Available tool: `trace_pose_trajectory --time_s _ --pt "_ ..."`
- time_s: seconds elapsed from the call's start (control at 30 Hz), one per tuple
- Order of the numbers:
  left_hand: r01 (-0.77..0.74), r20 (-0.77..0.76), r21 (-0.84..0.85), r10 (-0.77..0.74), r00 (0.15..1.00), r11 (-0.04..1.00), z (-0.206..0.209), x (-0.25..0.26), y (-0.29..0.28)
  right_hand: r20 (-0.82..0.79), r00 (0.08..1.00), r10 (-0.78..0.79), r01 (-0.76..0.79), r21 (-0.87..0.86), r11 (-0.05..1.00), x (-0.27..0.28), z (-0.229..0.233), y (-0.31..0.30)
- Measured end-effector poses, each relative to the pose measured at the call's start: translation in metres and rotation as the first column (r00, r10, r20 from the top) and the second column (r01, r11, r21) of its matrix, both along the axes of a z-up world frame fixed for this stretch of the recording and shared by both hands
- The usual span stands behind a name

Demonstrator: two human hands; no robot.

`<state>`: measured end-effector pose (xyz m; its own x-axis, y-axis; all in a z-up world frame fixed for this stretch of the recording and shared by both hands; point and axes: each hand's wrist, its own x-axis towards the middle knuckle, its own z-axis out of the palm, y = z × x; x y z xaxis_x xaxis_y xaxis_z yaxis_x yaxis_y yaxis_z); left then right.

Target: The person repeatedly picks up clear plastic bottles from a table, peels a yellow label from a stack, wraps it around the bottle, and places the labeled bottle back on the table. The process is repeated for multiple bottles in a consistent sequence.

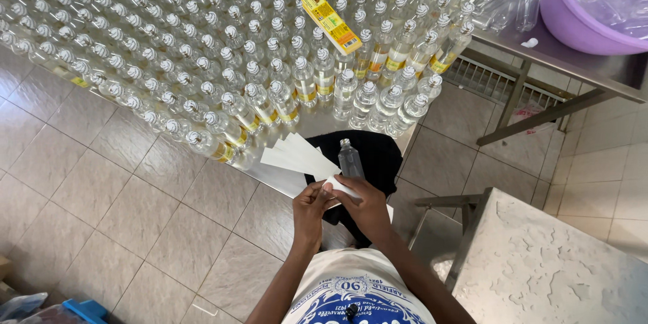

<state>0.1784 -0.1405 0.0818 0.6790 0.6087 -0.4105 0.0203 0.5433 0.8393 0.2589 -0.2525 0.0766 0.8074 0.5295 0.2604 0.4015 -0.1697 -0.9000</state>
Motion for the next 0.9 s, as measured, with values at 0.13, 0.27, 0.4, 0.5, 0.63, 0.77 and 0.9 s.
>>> trace_pose_trajectory --time_s 0.13,0.27,0.4,0.5,0.63,0.77,0.9 --pt "0.020 0.012 0.017 -0.020 1.000 1.000 -0.007 0.000 0.004 -0.193 0.981 -0.033 0.050 0.082 0.995 0.002 0.002 0.000" --pt "0.080 0.071 0.022 -0.081 0.994 0.997 -0.017 0.001 0.006 -0.414 0.910 0.013 0.073 0.191 0.979 0.002 0.006 -0.004" --pt "0.120 0.092 0.032 -0.123 0.988 0.992 -0.006 0.002 0.003 -0.457 0.887 0.068 0.074 0.285 0.956 0.003 -0.007 -0.009" --pt "0.153 0.057 0.122 -0.161 0.985 0.981 -0.031 -0.001 0.009 -0.448 0.892 0.066 0.069 0.280 0.958 0.005 -0.008 -0.012" --pt "0.149 0.032 0.243 -0.162 0.986 0.958 -0.021 -0.004 0.007 -0.109 0.994 0.030 -0.016 0.129 0.991 0.006 0.006 -0.022" --pt "0.142 0.059 0.256 -0.162 0.985 0.956 -0.023 -0.006 0.010 0.169 0.982 0.089 -0.080 -0.060 0.995 0.009 0.019 -0.024" --pt "0.100 0.085 0.196 -0.118 0.989 0.976 -0.022 -0.006 0.007 0.275 0.955 0.110 -0.079 -0.122 0.989 0.004 0.029 -0.020"
